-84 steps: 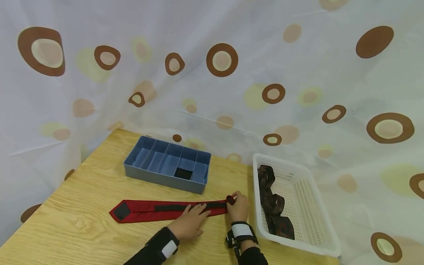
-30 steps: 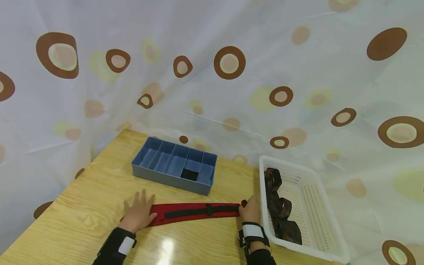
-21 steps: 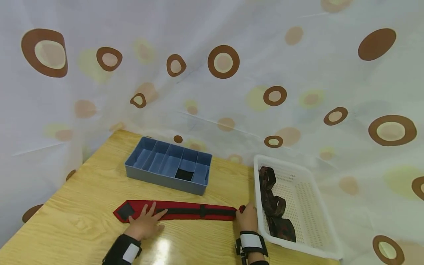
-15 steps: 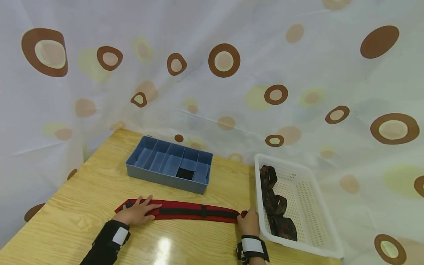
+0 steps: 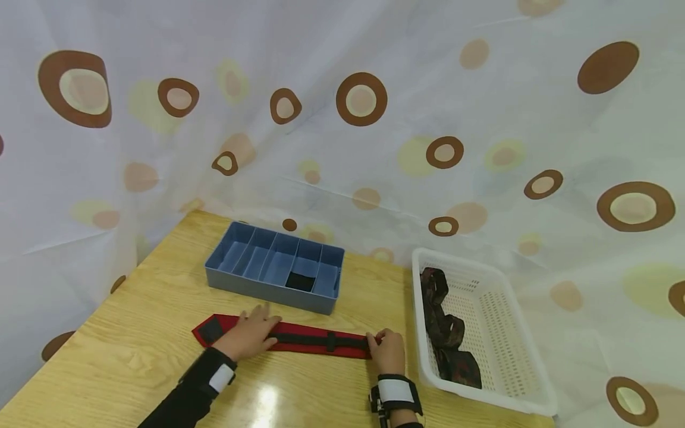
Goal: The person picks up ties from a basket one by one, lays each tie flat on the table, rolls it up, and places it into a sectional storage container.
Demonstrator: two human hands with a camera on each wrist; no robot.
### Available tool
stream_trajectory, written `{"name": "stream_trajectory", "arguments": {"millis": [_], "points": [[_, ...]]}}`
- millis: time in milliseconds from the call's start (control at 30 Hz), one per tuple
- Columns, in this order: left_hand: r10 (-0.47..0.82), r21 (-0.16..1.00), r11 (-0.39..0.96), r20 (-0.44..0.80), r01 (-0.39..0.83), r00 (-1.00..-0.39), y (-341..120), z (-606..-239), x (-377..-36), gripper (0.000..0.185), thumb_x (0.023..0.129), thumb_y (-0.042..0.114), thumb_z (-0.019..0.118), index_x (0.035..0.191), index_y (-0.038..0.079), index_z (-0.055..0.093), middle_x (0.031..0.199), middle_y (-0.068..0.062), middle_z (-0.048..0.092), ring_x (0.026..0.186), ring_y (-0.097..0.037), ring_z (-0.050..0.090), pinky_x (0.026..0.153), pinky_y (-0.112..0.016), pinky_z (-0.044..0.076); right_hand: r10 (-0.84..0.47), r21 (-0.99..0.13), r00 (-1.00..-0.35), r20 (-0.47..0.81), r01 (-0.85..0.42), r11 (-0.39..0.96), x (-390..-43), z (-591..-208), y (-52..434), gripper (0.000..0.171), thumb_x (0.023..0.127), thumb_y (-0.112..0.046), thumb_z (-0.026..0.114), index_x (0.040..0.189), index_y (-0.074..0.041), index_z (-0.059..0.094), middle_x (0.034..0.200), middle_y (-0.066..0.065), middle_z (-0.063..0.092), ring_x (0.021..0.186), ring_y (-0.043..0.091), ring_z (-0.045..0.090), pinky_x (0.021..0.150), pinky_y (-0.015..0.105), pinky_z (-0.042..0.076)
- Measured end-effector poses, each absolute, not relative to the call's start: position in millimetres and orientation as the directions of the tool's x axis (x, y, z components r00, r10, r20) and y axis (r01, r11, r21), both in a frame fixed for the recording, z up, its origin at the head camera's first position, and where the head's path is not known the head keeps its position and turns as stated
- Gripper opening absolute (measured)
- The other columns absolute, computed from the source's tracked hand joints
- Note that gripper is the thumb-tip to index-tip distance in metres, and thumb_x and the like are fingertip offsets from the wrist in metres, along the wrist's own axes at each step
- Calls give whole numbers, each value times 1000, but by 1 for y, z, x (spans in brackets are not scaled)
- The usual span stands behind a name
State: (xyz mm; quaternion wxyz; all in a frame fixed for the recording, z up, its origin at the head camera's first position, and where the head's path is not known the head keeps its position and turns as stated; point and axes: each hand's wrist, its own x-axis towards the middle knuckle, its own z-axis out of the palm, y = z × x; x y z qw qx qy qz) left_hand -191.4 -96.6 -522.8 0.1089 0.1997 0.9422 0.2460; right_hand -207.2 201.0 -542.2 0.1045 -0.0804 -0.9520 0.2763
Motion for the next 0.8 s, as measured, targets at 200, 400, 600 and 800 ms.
{"name": "stream_trajectory", "arguments": {"millis": [200,400,600,800], "points": [[691,370,677,-21,636,-723,-4,-523,-195,54,96,29,52,144,9,37,151,-11,35,141,-26,31,111,-53,28,221,-686,-974,54,125,716,-216,-555,214,6,83,-1,67,84,4,69,68,14,61,56,20,58,49,30,46],[735,248,675,-141,695,-663,38,-545,-202,62,95,39,52,149,18,29,155,0,26,144,-16,25,115,-48,25,165,-685,-986,-3,122,718,-229,-586,229,33,81,-24,74,92,4,61,77,16,62,64,22,57,53,31,46],[746,286,664,-186,691,-639,46,-558,-204,68,91,39,56,149,17,27,155,0,26,143,-16,27,115,-46,24,208,-664,-970,-128,239,709,-218,-545,213,30,80,-12,71,92,10,55,82,23,61,69,29,59,56,35,49],[683,383,669,20,637,-730,41,-551,-203,44,93,23,55,135,12,50,137,-3,51,128,-17,48,107,-35,40,249,-677,-969,14,174,715,-218,-536,197,30,70,-6,78,85,3,53,77,19,61,66,24,56,57,33,48]]}}
